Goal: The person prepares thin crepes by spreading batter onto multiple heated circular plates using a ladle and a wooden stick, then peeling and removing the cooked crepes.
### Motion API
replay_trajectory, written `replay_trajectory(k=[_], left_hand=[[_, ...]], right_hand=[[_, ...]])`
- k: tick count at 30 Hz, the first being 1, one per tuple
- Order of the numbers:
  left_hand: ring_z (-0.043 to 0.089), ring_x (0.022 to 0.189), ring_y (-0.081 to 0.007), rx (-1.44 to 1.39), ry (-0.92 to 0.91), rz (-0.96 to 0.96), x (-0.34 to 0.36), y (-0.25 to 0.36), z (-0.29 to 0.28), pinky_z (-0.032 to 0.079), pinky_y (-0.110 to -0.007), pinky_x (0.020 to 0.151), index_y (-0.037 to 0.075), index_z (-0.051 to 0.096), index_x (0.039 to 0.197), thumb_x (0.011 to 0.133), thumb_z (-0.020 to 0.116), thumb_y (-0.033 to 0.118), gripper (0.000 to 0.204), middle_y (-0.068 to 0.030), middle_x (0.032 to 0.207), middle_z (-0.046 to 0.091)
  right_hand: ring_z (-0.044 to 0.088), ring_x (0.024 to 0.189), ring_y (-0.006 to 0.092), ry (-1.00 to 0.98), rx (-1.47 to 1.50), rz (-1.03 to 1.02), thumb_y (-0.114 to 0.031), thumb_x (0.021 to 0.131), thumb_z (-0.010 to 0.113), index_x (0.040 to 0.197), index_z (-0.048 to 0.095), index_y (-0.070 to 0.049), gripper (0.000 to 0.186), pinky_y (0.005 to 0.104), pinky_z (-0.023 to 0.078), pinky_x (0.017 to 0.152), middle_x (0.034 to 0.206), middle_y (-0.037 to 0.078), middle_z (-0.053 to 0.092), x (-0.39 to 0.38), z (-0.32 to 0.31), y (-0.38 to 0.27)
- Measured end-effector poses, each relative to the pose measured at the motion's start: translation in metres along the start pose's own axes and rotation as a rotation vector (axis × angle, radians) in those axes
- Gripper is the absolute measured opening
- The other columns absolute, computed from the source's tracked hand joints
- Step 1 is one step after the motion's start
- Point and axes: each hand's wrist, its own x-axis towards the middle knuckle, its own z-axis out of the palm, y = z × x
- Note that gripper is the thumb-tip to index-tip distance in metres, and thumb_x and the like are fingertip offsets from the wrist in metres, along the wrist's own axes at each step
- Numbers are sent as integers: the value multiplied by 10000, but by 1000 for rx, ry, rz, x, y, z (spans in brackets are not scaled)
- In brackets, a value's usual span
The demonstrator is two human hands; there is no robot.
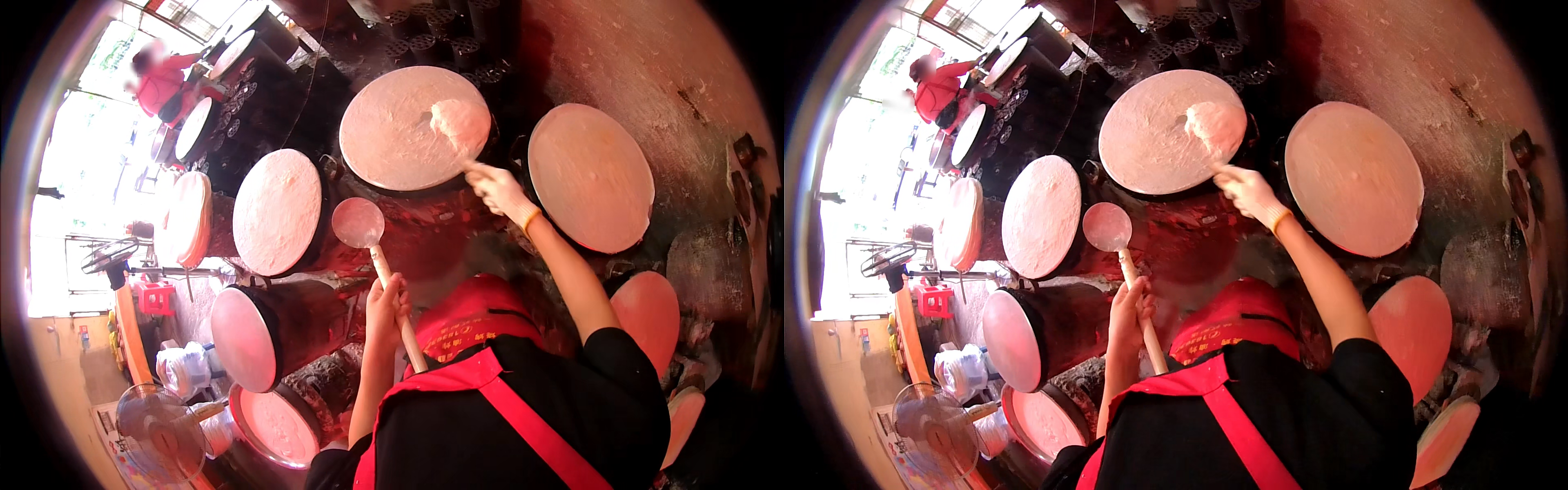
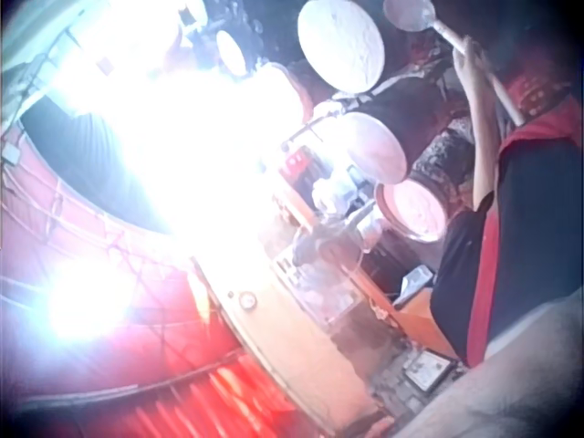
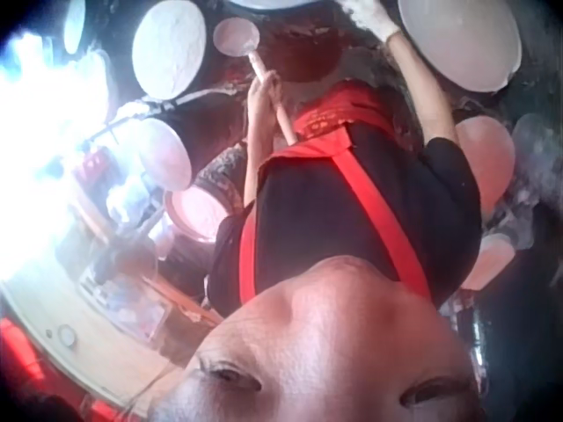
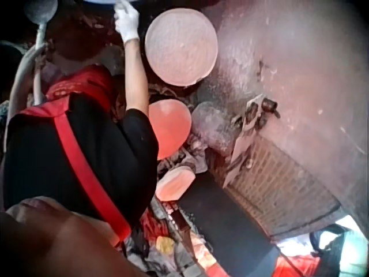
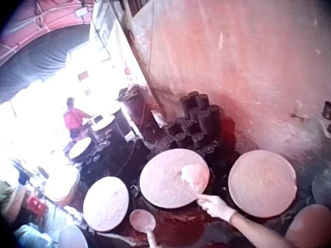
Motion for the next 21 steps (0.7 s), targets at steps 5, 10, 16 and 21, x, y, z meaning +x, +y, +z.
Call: replay_trajectory(k=[5, 10, 16, 21], left_hand=[[404, 549, -56, 23, -33, -29, 1, 5, 6, 325, -191, 441, 68, 494, 991, 948, 544, 170, 122, 7, 751, 466], [397, 549, -57, 79, -67, -60, 12, 10, 27, 320, -195, 441, 70, 484, 958, 945, 546, 174, 122, 3, 766, 471], [419, 483, -85, 241, -66, 15, 67, 12, 34, 352, -226, 413, 57, 472, 845, 923, 541, 164, 149, -4, 657, 451], [469, 502, -127, 409, -80, 107, 157, 29, 50, 384, -269, 390, 36, 474, 826, 887, 540, 108, 115, -22, 631, 455]], right_hand=[[287, 349, 37, 444, 259, -22, -315, 929, 565, 1308, 537, -313, 380, 209, 260, 312, 538, -80, 346, -9, 22, 32], [304, 347, 55, 318, 108, -50, -322, 910, 592, 1242, 597, -283, 334, 223, 263, 313, 547, -67, 373, 7, -13, 6], [257, 343, 40, 234, -3, 85, -289, 936, 555, 1239, 596, -301, 305, 217, 225, 311, 521, -85, 332, -9, -22, 7], [257, 345, 32, 379, 78, -21, -271, 930, 564, 1270, 580, -277, 340, 214, 221, 307, 528, -92, 337, -34, -24, 23]])
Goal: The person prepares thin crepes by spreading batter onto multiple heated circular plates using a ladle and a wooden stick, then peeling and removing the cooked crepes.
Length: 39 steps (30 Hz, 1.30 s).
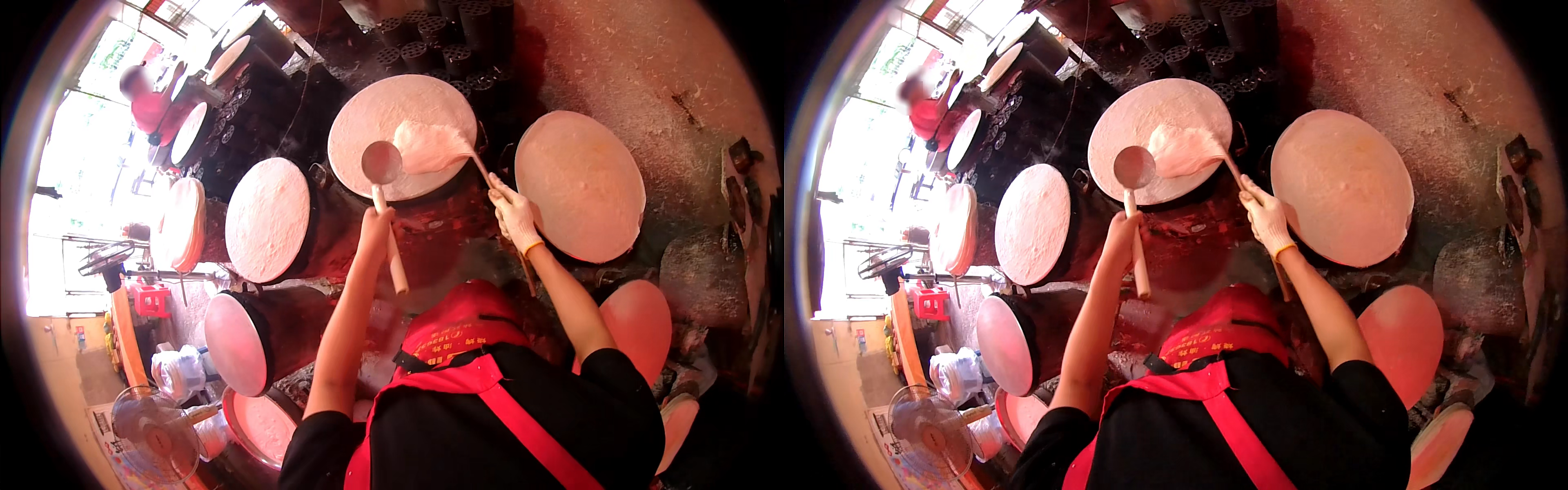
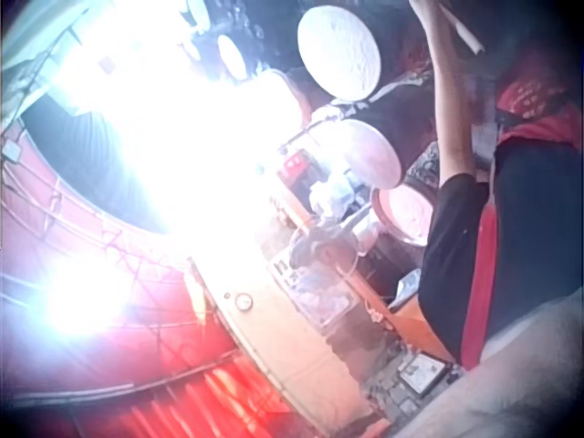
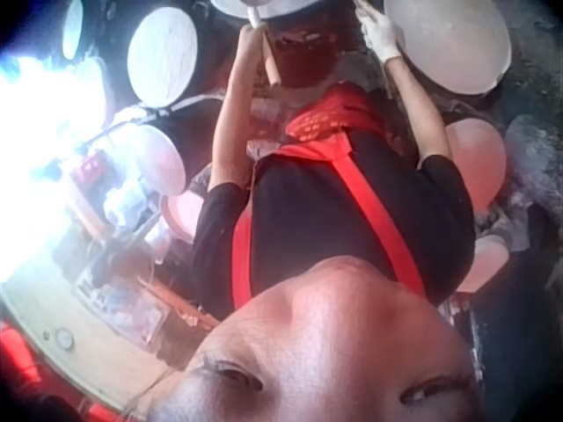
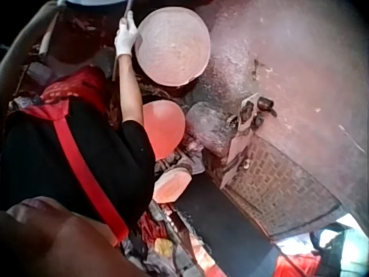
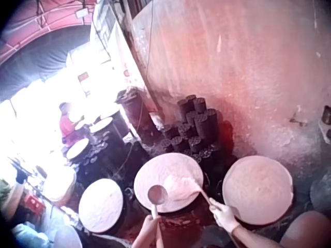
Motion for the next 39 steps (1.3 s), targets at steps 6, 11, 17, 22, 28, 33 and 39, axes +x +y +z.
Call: replay_trajectory(k=[6, 11, 17, 22, 28, 33, 39], left_hand=[[488, 519, -157, -208, -37, -201, 35, 8, 65, 412, -261, 420, 4, 441, 828, 843, 477, 3, 39, -52, 659, 463], [430, 478, -85, -578, -336, -127, 5, 54, 23, 379, -213, 398, 58, 437, 794, 949, 466, 70, 158, -8, 641, 450], [336, 437, -10, -782, -539, -647, -52, 62, -20, 247, -143, 312, 63, 412, 802, 932, 494, 96, 157, 29, 619, 391], [333, 445, -4, -676, -388, -539, -69, 48, -35, 249, -138, 326, 63, 426, 826, 930, 492, 76, 124, 30, 650, 411], [330, 456, -9, -775, -174, -470, -142, 34, -77, 257, -141, 330, 25, 450, 919, 956, 479, 91, 81, 27, 661, 397], [359, 524, -64, -1408, -91, -453, -232, 10, -143, 345, -179, 404, -47, 410, 1095, 1008, 364, 129, 202, -32, 776, 375], [362, 517, -54, -1452, 220, -215, -305, 13, -219, 332, -175, 391, -9, 424, 1025, 980, 401, 90, 112, 1, 710, 390]], right_hand=[[296, 321, 58, -161, 211, 141, -219, 944, 537, 1270, 570, -311, 340, 230, 248, 289, 504, -55, 382, -10, 37, 27], [301, 304, 77, -369, 216, 183, -206, 947, 520, 1329, 509, -262, 387, 232, 240, 282, 495, -22, 396, -19, 33, -16], [447, 436, 100, -87, -83, 92, -290, 932, 543, 1211, 608, -156, 316, 273, 396, 389, 614, -22, 513, 22, -4, -44], [544, 1186, 186, -253, -521, -458, -212, 911, 580, 1285, 534, -76, 401, 272, 407, 976, 1253, 140, 583, -32, 12, 36], [625, 1062, 199, 115, -501, -569, -162, 900, 587, 1290, 531, -67, 405, 285, 474, 870, 1188, 165, 609, -26, -26, 57], [575, 1144, 234, -470, -590, -384, -117, 892, 597, 1271, 541, -43, 390, 293, 455, 923, 1220, 160, 590, -92, 25, 70], [580, 561, 116, -943, -352, -29, -266, 996, 423, 1363, 395, -36, 434, 243, 480, 523, 739, 83, 618, -51, 144, 74]])
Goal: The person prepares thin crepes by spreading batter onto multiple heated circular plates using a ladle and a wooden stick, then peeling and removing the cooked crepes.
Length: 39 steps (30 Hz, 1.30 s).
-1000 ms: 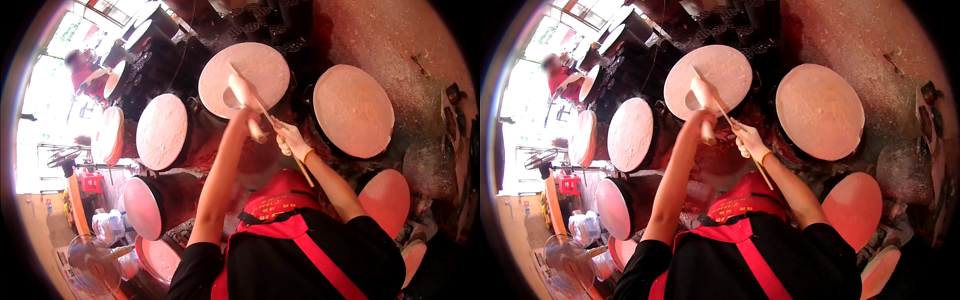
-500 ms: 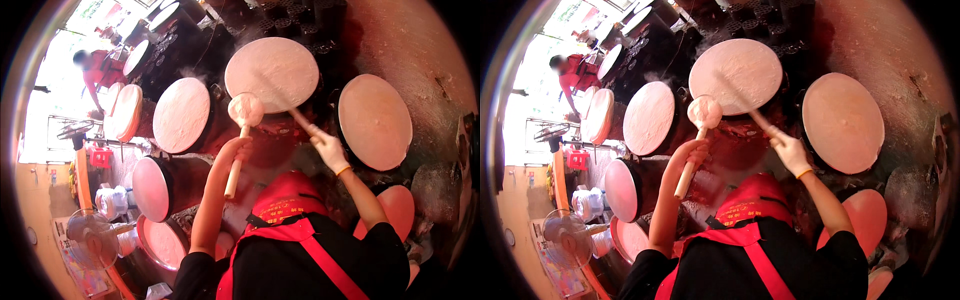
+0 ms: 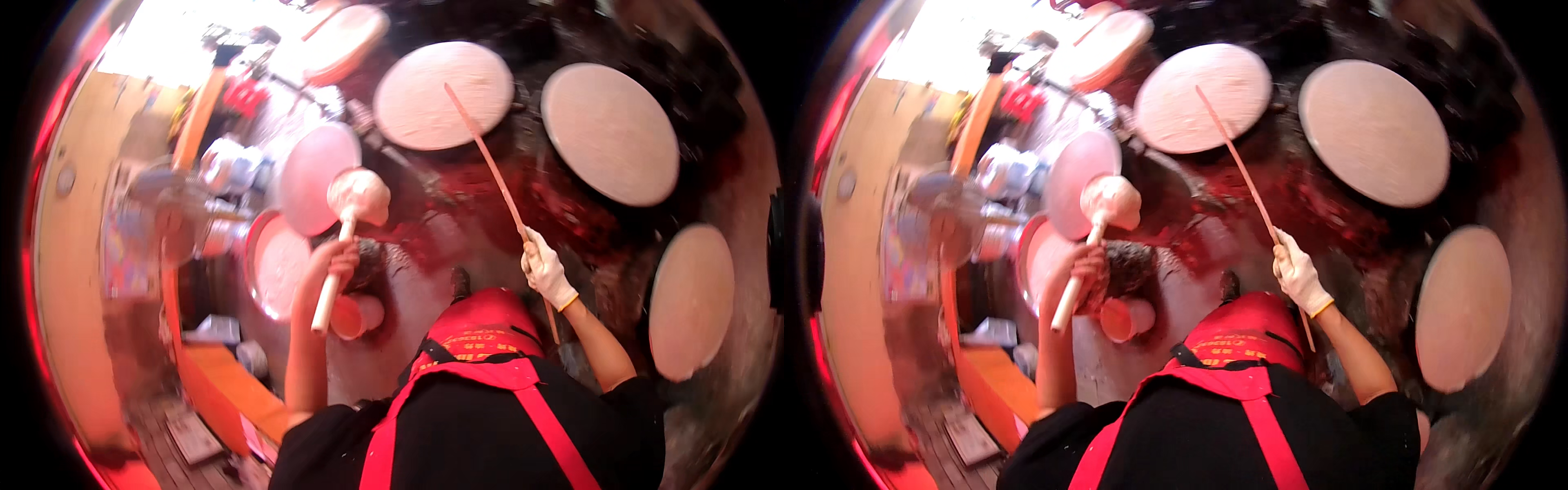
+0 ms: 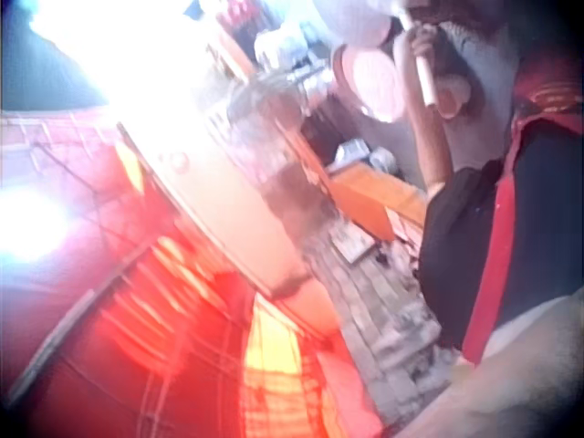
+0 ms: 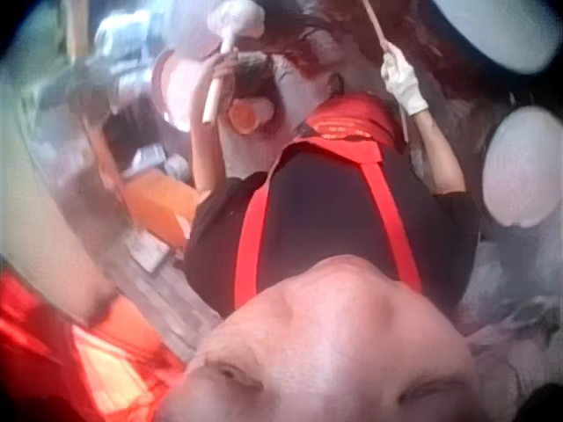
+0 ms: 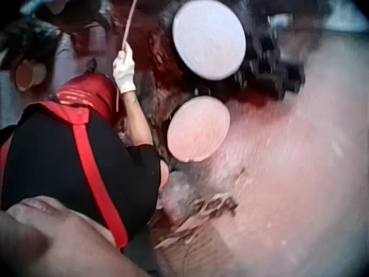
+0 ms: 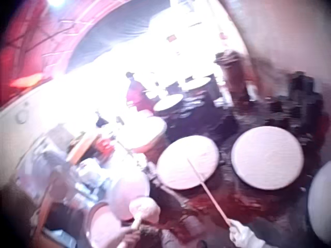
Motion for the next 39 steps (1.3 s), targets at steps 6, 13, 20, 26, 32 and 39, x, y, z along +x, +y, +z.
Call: replay_trajectory(k=[6, 13, 20, 26, 32, 39], left_hand=[[373, 467, -18, 938, 193, 473, -12, 125, -18, 278, -152, 364, 43, 440, 857, 918, 506, 73, 94, 15, 671, 436], [350, 410, -44, 1058, 236, 526, 91, 265, -41, 289, -221, 325, 41, 510, 949, 891, 550, 117, 103, 30, 630, 434], [646, 732, -352, 1877, 762, 1517, 149, 327, -101, 507, -415, 634, -35, 581, 992, 706, 537, 51, 301, -249, 805, 631], [576, 760, -333, 1930, 723, 1969, 97, 376, -91, 462, -448, 600, 75, 551, 802, 753, 503, -31, 127, -101, 802, 546], [563, 802, -305, 1901, 730, 1962, 51, 387, -106, 464, -440, 657, 62, 573, 758, 722, 559, -11, 82, -92, 787, 539], [624, 630, -339, 1708, 803, 1425, 14, 362, -187, 493, -412, 615, 18, 659, 866, 726, 561, 51, 174, -177, 707, 626]], right_hand=[[456, 409, 111, -274, 433, 281, -322, 990, 423, 1401, 362, -175, 441, 275, 395, 347, 655, 62, 557, 95, 132, 0], [466, 422, 121, -39, 529, 178, -309, 997, 393, 1468, 237, -291, 496, 263, 409, 356, 709, 77, 557, 153, 316, 26], [338, 399, 40, 451, 66, -151, -193, 967, 492, 1407, 416, -247, 450, 211, 318, 348, 649, -60, 421, 235, 422, 66], [334, 368, 55, 316, 330, 108, -185, 961, 497, 1403, 420, -260, 454, 225, 311, 327, 604, -50, 402, 245, 435, 5], [333, 357, 60, 570, 390, 60, -174, 974, 487, 1382, 450, -231, 413, 228, 302, 309, 586, -58, 374, 223, 488, 30], [445, 419, 97, 488, 10, -89, -202, 944, 526, 1317, 499, -87, 391, 287, 395, 392, 655, 11, 545, 318, 512, -8]])
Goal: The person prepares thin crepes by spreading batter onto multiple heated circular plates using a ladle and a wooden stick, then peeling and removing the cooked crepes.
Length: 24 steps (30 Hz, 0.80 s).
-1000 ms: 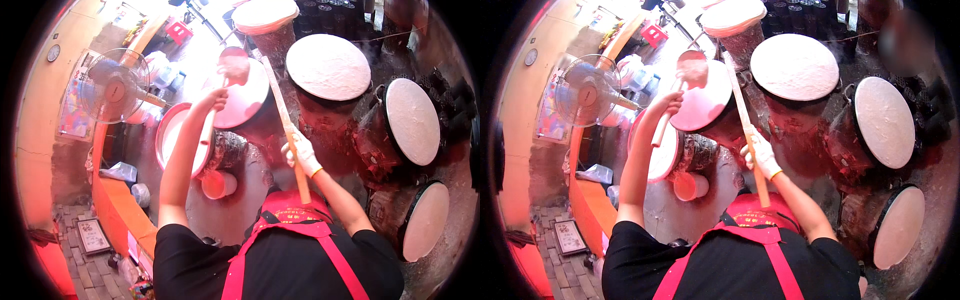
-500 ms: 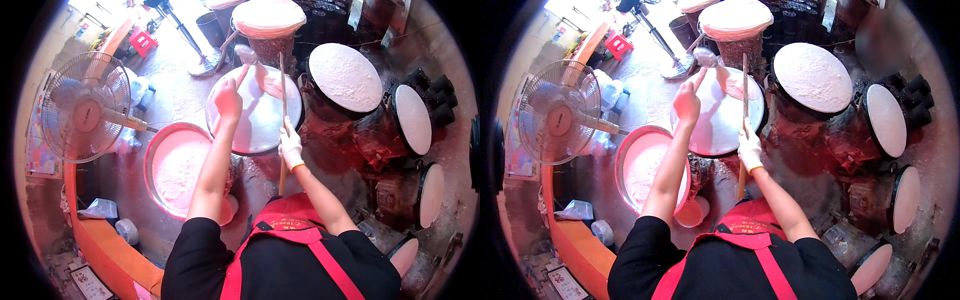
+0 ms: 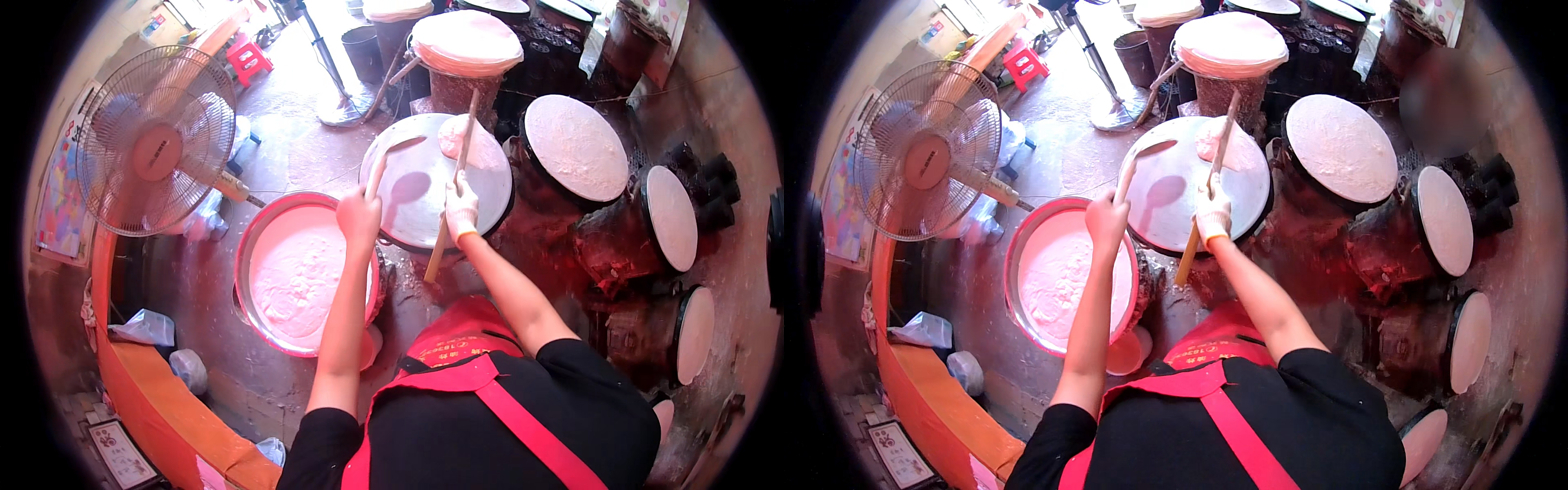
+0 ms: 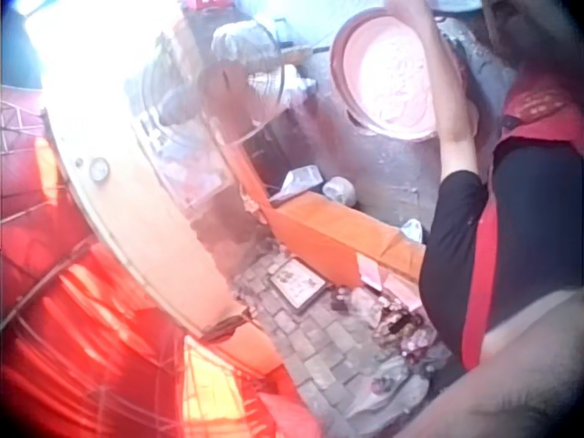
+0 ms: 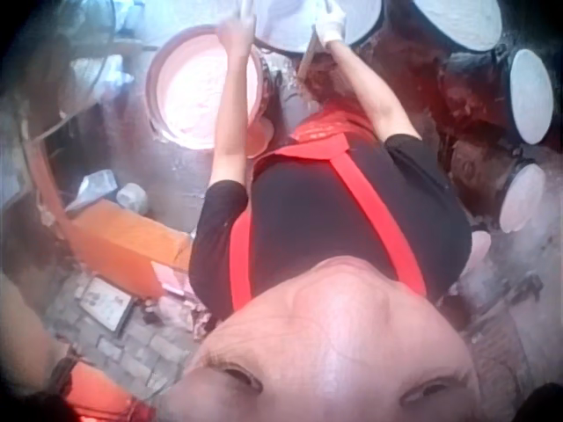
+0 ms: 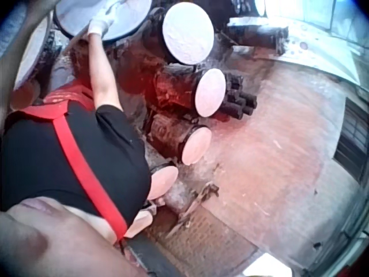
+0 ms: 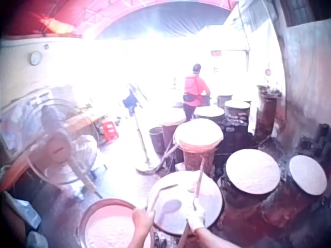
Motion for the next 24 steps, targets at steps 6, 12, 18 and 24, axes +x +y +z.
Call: replay_trajectory(k=[6, 12, 18, 24], left_hand=[[449, 423, -80, -1001, -278, -608, -95, -29, -26, 350, -227, 395, 31, 562, 827, 887, 571, 176, 157, 7, 565, 482], [322, 372, -34, -1430, -295, -1059, -173, -42, -46, 241, -184, 325, 78, 478, 810, 919, 560, 188, 176, 46, 552, 388], [341, 387, -40, -1609, -162, -1194, -204, -37, -38, 274, -192, 340, 82, 485, 804, 898, 601, 182, 180, 43, 560, 399], [423, 486, -73, -1472, -27, -1183, -212, 1, -12, 372, -218, 439, 68, 519, 840, 872, 633, 160, 149, 19, 633, 441]], right_hand=[[330, 361, 74, -387, 53, 275, -212, 943, 531, 1314, 531, -219, 370, 245, 268, 318, 557, -35, 429, 31, -59, -23], [318, 344, 67, -85, 80, 218, -197, 951, 516, 1312, 536, -267, 368, 239, 278, 299, 550, -53, 385, -20, -116, 13], [330, 338, 100, -306, 37, 264, -247, 951, 530, 1318, 527, -285, 369, 266, 283, 302, 520, -16, 373, 11, -69, -5], [308, 338, 93, -621, -242, 298, -266, 959, 513, 1307, 546, -263, 350, 260, 252, 302, 523, -14, 371, 33, -81, -34]])
